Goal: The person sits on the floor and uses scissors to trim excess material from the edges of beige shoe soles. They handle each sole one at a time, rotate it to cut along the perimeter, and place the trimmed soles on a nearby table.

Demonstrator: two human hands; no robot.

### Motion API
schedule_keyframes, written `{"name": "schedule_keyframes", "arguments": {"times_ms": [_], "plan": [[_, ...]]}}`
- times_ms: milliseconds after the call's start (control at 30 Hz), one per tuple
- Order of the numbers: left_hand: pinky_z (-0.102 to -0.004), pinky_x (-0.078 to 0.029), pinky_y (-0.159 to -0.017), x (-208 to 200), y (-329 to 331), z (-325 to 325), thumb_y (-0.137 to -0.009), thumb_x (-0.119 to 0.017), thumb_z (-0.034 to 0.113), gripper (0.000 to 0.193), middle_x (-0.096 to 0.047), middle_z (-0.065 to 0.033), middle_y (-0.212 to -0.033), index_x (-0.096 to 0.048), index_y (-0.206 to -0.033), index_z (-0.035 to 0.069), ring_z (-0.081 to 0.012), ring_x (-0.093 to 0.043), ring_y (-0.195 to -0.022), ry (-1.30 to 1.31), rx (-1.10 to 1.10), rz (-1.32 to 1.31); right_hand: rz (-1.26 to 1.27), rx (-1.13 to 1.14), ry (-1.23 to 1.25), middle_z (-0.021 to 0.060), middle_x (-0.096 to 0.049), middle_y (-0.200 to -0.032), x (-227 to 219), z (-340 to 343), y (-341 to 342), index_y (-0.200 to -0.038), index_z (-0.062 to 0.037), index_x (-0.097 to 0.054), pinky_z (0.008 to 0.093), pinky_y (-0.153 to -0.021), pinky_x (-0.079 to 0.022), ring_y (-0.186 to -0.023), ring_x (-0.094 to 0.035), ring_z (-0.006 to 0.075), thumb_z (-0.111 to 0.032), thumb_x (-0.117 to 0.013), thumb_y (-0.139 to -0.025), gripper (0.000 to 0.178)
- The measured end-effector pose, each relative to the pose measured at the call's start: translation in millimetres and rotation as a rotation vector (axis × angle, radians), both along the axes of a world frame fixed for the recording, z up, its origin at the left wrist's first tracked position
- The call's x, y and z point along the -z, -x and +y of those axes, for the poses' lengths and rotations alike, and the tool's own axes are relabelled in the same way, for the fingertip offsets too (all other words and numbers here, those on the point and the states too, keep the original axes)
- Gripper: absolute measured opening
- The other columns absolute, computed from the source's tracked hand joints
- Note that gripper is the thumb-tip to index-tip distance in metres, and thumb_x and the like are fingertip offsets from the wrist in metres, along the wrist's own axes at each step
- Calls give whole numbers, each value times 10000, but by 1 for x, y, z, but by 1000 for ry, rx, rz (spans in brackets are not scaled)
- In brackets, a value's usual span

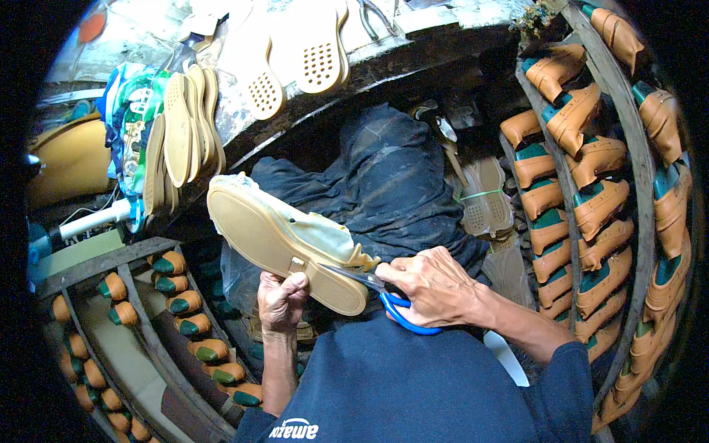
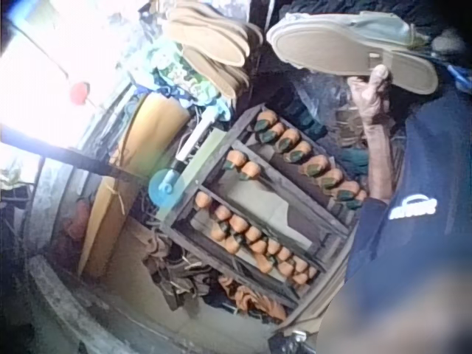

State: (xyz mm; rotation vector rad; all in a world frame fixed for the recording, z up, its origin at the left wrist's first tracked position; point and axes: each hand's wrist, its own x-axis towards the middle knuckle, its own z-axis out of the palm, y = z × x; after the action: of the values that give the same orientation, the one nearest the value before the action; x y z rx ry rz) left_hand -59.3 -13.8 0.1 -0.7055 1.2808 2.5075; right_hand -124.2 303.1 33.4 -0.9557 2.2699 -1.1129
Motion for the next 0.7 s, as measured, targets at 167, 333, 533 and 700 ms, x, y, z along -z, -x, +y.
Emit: {"name": "schedule_keyframes", "arguments": {"times_ms": [167,333,533,700], "plan": [[-294,-609,-759,-5,1,15,-890,-806,-95,410,-792,-122,-1145,-711,-1286,-48,-174,-751,-889,-3,-85,-42,-12,-8,-17,149,-742,-865,1,3,-1,-1070,-66,-683,512,-625,-564,-726,-729,402,-215,-799,-871,275],[-322,-631,-790,-2,-2,7,-901,-788,-82,396,-791,-116,-1133,-701,-1285,-39,-200,-773,-933,63,18,0,-19,-37,-18,147,-729,-839,8,7,1,-1011,-67,-651,523,-626,-565,-716,-721,413,-175,-800,-872,231],[-430,-630,-1057,18,4,-10,-918,-723,-91,541,-734,-183,-1354,-587,-1441,-68,-291,-767,-1167,-73,-68,62,-73,-41,-11,137,-736,-860,7,10,6,-1069,-83,-697,526,-652,-546,-770,-734,401,-157,-775,-859,236],[-393,-654,-968,25,0,-4,-916,-782,-94,484,-771,-138,-1262,-666,-1381,-24,-259,-782,-1082,-20,-121,41,-127,-87,-108,137,-749,-854,-4,23,10,-1093,-105,-733,525,-649,-531,-771,-734,392,-199,-759,-862,251]]}}
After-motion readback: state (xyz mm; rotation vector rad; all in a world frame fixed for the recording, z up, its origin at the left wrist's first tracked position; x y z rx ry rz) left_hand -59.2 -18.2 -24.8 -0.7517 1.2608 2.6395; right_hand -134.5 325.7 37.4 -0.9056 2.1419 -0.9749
